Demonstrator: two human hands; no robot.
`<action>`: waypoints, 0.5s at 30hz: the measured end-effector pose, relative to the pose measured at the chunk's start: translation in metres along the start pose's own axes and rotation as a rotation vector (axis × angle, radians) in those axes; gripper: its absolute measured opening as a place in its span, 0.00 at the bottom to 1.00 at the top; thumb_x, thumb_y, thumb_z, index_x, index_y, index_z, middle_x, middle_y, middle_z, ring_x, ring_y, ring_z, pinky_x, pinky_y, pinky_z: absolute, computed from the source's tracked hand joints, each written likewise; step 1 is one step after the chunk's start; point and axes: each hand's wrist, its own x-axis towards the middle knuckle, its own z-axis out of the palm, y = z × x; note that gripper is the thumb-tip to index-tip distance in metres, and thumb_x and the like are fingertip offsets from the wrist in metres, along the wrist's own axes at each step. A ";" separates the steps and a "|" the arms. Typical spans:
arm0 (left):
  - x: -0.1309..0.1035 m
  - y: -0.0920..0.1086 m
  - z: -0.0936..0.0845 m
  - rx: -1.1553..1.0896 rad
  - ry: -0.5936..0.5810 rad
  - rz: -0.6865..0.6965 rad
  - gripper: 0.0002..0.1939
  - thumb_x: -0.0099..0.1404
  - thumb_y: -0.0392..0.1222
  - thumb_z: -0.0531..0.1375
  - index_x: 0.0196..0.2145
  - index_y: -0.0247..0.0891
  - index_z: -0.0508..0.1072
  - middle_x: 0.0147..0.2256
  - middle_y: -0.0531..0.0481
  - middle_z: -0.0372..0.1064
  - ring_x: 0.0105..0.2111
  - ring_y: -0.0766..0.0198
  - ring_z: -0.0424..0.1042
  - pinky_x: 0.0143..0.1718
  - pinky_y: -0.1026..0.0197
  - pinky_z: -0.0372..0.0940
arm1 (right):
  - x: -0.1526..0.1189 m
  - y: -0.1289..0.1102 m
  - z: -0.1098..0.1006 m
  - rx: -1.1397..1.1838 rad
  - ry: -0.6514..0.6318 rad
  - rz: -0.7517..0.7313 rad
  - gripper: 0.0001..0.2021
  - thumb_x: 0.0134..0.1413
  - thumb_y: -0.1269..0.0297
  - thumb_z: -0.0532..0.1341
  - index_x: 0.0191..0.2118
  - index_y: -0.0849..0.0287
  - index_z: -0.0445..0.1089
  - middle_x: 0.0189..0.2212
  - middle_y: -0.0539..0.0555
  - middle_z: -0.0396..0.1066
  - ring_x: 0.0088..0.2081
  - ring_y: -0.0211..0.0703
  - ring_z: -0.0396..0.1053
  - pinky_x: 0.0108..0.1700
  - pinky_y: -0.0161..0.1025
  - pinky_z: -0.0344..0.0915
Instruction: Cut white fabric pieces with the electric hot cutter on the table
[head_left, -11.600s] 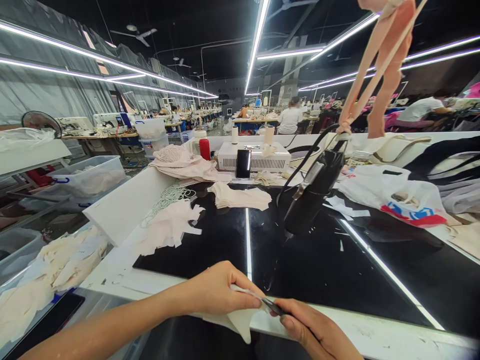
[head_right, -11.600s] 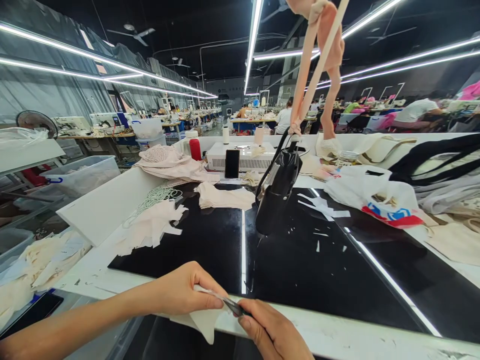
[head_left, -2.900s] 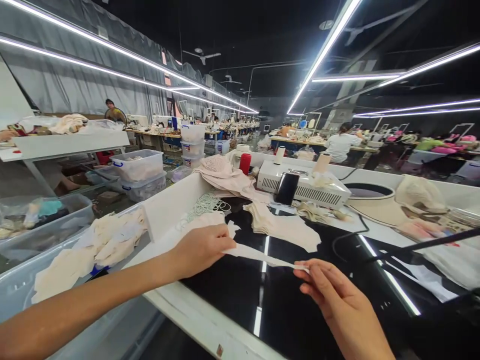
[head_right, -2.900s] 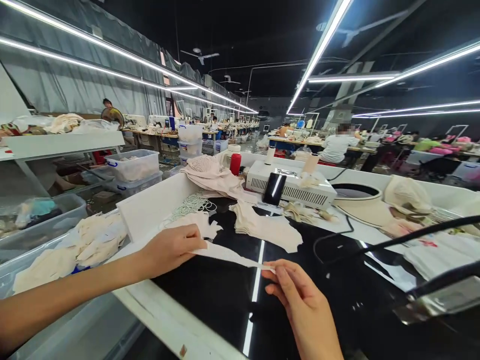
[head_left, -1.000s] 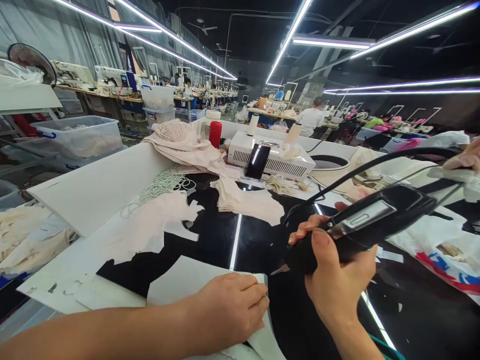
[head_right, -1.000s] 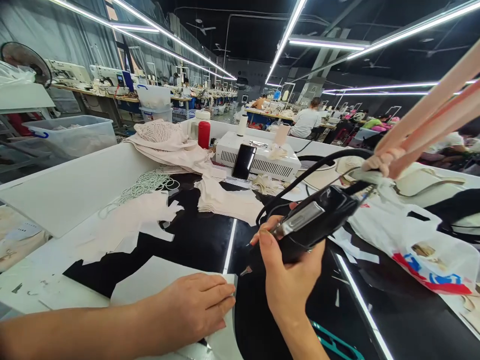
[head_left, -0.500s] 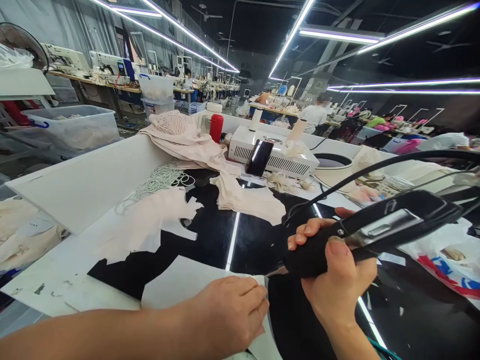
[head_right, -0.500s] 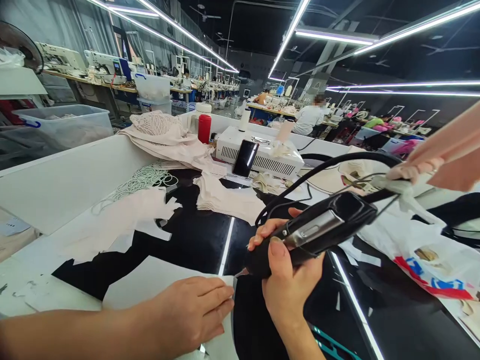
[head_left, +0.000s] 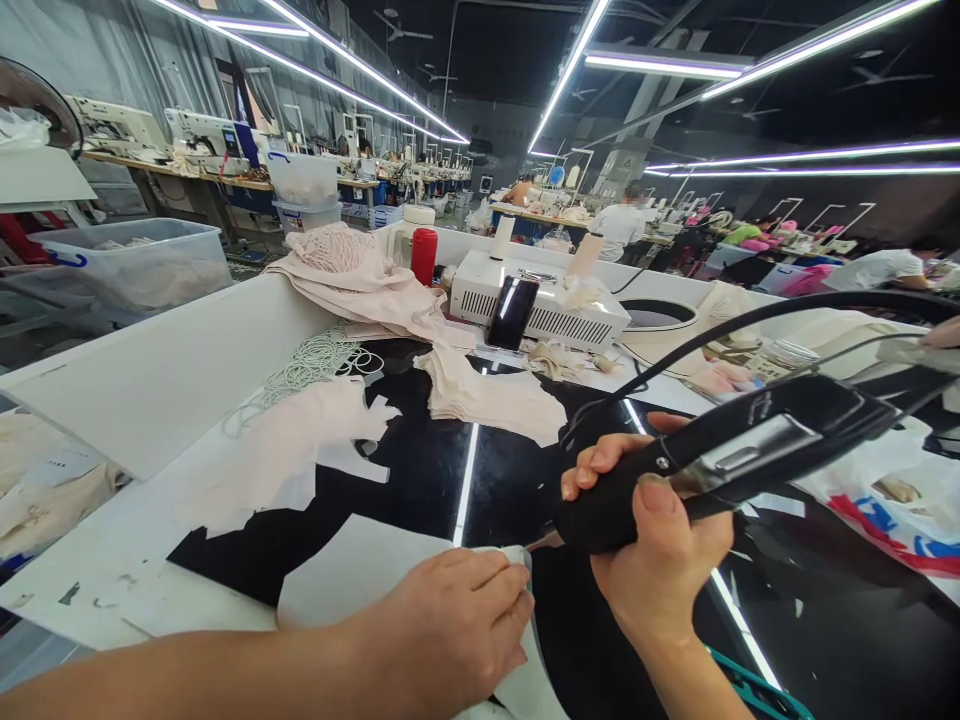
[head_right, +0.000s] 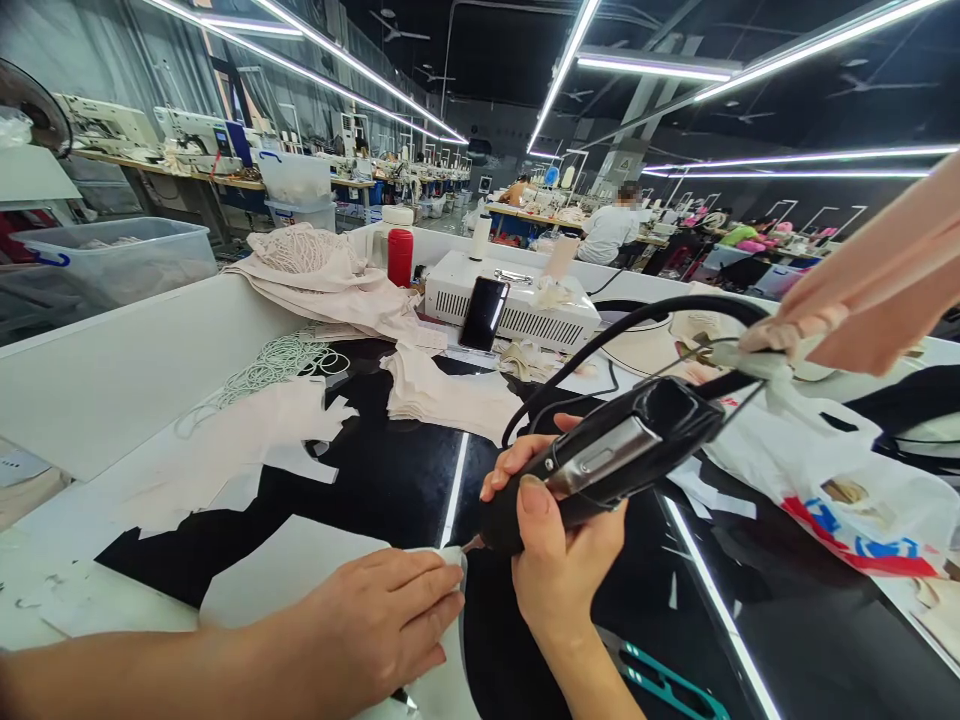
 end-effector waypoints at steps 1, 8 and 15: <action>-0.001 0.001 0.002 0.011 0.003 -0.006 0.14 0.82 0.46 0.62 0.52 0.31 0.80 0.53 0.45 0.81 0.52 0.61 0.78 0.52 0.61 0.75 | 0.000 0.000 0.000 -0.008 -0.005 -0.007 0.21 0.57 0.54 0.75 0.52 0.50 0.71 0.29 0.45 0.74 0.25 0.40 0.72 0.26 0.39 0.73; -0.007 0.005 0.007 0.066 0.113 -0.050 0.13 0.82 0.44 0.61 0.51 0.31 0.80 0.52 0.43 0.82 0.49 0.59 0.79 0.46 0.60 0.75 | 0.000 0.001 -0.002 -0.046 -0.018 -0.028 0.21 0.58 0.53 0.75 0.52 0.51 0.70 0.29 0.44 0.74 0.24 0.41 0.72 0.28 0.41 0.73; -0.007 0.002 0.008 0.015 0.045 -0.052 0.11 0.81 0.44 0.62 0.50 0.32 0.79 0.53 0.43 0.80 0.49 0.58 0.79 0.45 0.59 0.75 | 0.001 0.002 0.000 -0.066 -0.023 -0.040 0.21 0.59 0.52 0.75 0.51 0.51 0.70 0.29 0.45 0.73 0.24 0.41 0.72 0.27 0.41 0.73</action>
